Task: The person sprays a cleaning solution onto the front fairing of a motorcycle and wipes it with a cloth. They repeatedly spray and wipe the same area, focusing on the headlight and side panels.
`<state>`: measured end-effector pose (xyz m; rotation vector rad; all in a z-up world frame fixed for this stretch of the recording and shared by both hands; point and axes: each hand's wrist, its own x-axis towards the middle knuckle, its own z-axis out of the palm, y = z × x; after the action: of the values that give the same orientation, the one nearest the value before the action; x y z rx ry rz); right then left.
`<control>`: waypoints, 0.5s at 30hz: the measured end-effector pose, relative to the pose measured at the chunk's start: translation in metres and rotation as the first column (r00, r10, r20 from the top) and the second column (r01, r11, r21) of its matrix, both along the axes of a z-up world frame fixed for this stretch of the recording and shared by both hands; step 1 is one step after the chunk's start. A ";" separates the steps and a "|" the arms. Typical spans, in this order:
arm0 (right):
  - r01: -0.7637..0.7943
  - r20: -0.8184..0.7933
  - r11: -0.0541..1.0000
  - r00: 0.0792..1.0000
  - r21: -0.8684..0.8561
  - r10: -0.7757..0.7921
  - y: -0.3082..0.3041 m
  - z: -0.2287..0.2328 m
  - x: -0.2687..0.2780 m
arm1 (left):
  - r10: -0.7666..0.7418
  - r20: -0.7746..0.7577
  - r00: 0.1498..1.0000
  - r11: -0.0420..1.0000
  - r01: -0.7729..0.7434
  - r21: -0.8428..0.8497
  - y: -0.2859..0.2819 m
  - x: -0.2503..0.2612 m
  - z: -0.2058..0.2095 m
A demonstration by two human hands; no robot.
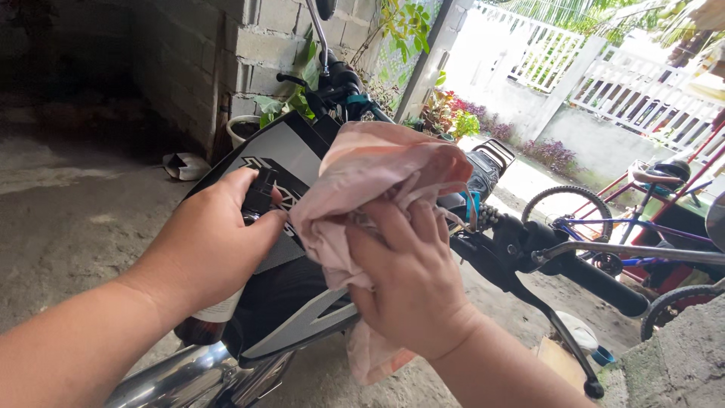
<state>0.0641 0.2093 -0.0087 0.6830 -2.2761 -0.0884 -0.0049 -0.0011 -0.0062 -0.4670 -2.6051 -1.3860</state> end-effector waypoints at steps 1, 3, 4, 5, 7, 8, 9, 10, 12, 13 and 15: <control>0.021 0.009 1.000 1.000 -0.004 -0.021 0.001 0.000 -0.002 | -0.006 -0.063 0.998 1.000 0.006 0.008 0.000 0.000 -0.001; 0.047 -0.003 0.999 0.999 -0.015 -0.047 0.000 0.004 -0.011 | 0.023 0.074 0.997 0.999 -0.019 -0.048 0.000 0.000 -0.002; 0.059 -0.009 0.998 0.998 -0.020 -0.060 -0.001 0.007 -0.018 | 0.040 0.140 0.989 0.997 -0.029 -0.077 0.000 0.000 -0.002; 0.067 0.007 0.996 0.998 -0.063 -0.067 -0.002 0.010 -0.025 | 0.030 0.108 0.994 0.998 -0.025 -0.050 0.000 0.000 -0.002; 0.084 0.039 0.985 0.996 -0.149 -0.079 -0.006 0.015 -0.038 | 0.013 0.043 0.999 1.000 -0.013 0.002 0.000 0.000 -0.002; 0.098 0.088 0.975 0.993 -0.200 -0.082 -0.006 0.017 -0.043 | 0.007 0.024 1.000 1.000 -0.007 0.011 0.000 0.000 -0.002; 0.115 0.137 0.962 0.987 -0.250 -0.082 -0.005 0.018 -0.048 | 0.002 0.005 1.000 1.000 -0.002 0.020 -0.001 0.000 -0.003; 0.133 0.186 0.945 0.979 -0.297 -0.080 -0.004 0.019 -0.051 | -0.003 -0.015 1.000 1.000 0.004 0.029 -0.001 0.000 -0.004; 0.053 0.272 0.878 0.958 -0.475 0.089 0.004 0.017 -0.051 | -0.007 -0.026 1.000 1.000 0.007 0.011 -0.002 -0.001 -0.006; 0.025 0.299 0.827 0.938 -0.562 0.175 0.010 0.015 -0.048 | -0.013 -0.033 0.999 1.000 0.013 0.000 -0.002 -0.002 -0.007; -0.090 0.202 0.835 0.951 -0.544 0.234 0.020 0.008 -0.040 | -0.006 -0.015 1.000 1.000 0.006 0.008 -0.003 -0.003 -0.009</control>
<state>0.0240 0.2297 -0.0003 0.6090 -2.3164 0.7333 -0.0077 -0.0038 -0.0148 -0.4825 -2.5872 -1.3884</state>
